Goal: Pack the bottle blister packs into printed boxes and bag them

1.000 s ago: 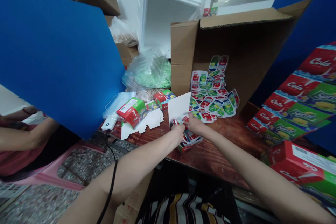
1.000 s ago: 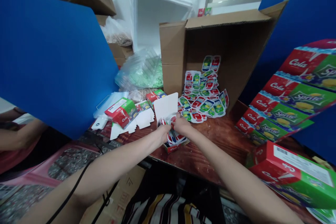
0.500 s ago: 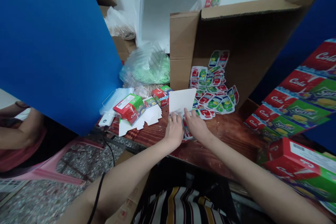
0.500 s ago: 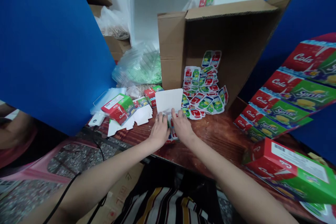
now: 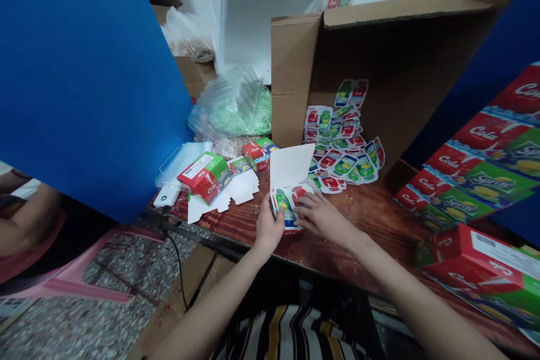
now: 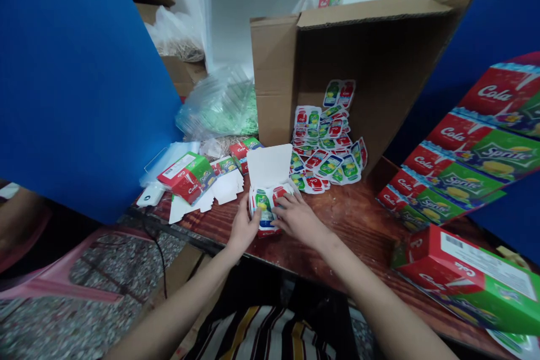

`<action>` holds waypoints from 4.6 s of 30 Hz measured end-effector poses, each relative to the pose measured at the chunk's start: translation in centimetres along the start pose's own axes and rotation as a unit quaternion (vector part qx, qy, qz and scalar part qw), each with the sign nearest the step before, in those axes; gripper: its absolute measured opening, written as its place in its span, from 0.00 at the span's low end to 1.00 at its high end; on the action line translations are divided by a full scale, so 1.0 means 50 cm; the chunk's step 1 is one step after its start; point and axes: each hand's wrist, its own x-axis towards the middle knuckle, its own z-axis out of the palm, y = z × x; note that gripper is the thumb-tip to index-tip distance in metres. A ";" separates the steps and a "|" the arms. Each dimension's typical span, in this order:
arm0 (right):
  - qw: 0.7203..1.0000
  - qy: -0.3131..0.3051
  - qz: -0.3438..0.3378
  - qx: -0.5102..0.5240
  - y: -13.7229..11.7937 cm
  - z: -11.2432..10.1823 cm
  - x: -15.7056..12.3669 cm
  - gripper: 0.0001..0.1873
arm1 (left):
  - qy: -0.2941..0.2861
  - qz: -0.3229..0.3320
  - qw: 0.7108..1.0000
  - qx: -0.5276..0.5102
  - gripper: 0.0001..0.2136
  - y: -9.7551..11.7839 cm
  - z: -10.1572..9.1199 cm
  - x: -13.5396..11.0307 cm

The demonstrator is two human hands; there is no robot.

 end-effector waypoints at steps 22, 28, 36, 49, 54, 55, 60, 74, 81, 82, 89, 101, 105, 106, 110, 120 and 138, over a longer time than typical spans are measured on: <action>0.997 -0.069 0.039 -0.011 -0.024 0.070 0.070 0.24 | -0.021 0.039 0.978 -0.203 0.25 -0.056 0.018 0.034; 0.994 -0.073 0.060 0.050 -0.026 0.066 0.072 0.24 | -0.065 0.126 0.990 -0.028 0.23 -0.049 0.009 0.046; 0.983 0.110 0.062 0.130 -0.029 0.039 0.007 0.15 | -0.108 0.109 0.969 0.192 0.22 -0.046 -0.015 0.054; 0.845 0.214 0.375 0.315 -0.026 0.121 -0.045 0.31 | -0.289 0.430 0.828 0.217 0.18 0.032 -0.017 0.128; 0.898 0.153 0.380 0.159 -0.019 0.109 -0.052 0.32 | -0.361 0.391 0.817 0.223 0.19 0.025 -0.003 0.131; 0.907 0.146 0.371 0.136 -0.017 0.108 -0.052 0.31 | -0.362 0.387 0.819 0.218 0.19 0.023 -0.003 0.131; 0.958 0.112 0.255 0.064 0.009 0.105 -0.054 0.30 | -0.363 0.389 0.827 0.183 0.20 0.019 -0.002 0.135; 0.987 0.044 0.145 0.059 -0.013 0.077 -0.081 0.33 | -0.307 0.380 0.867 0.098 0.18 0.001 -0.018 0.107; 0.940 0.143 0.181 0.251 -0.003 0.069 -0.081 0.23 | 0.063 0.216 0.973 -0.059 0.14 -0.064 0.006 0.082; 0.933 0.157 0.183 0.268 -0.001 0.072 -0.082 0.22 | 0.050 0.172 0.979 -0.096 0.19 -0.071 0.010 0.085; 0.831 0.181 0.211 0.482 0.051 0.093 -0.069 0.52 | -0.185 0.002 0.957 -0.225 0.32 -0.070 -0.008 0.123; 0.781 0.129 0.125 0.598 0.121 0.081 -0.010 0.38 | -0.241 0.032 0.920 -0.308 0.24 -0.067 -0.029 0.138; 0.883 0.148 0.091 0.436 0.107 0.061 -0.038 0.24 | -0.161 0.122 0.955 -0.216 0.11 -0.084 -0.021 0.119; 0.903 0.146 0.074 0.397 0.104 0.056 -0.044 0.20 | -0.136 0.151 0.962 -0.185 0.09 -0.088 -0.019 0.114; 0.954 0.110 0.037 0.277 0.095 0.044 -0.054 0.15 | -0.136 0.226 0.957 -0.117 0.10 -0.091 -0.030 0.109; 0.987 0.016 0.007 0.160 0.073 0.024 -0.060 0.23 | -0.234 0.279 0.929 -0.070 0.15 -0.103 -0.074 0.105; 0.996 -0.032 0.034 0.080 -0.014 0.030 -0.084 0.43 | -0.281 0.323 0.901 0.071 0.29 -0.063 -0.129 0.065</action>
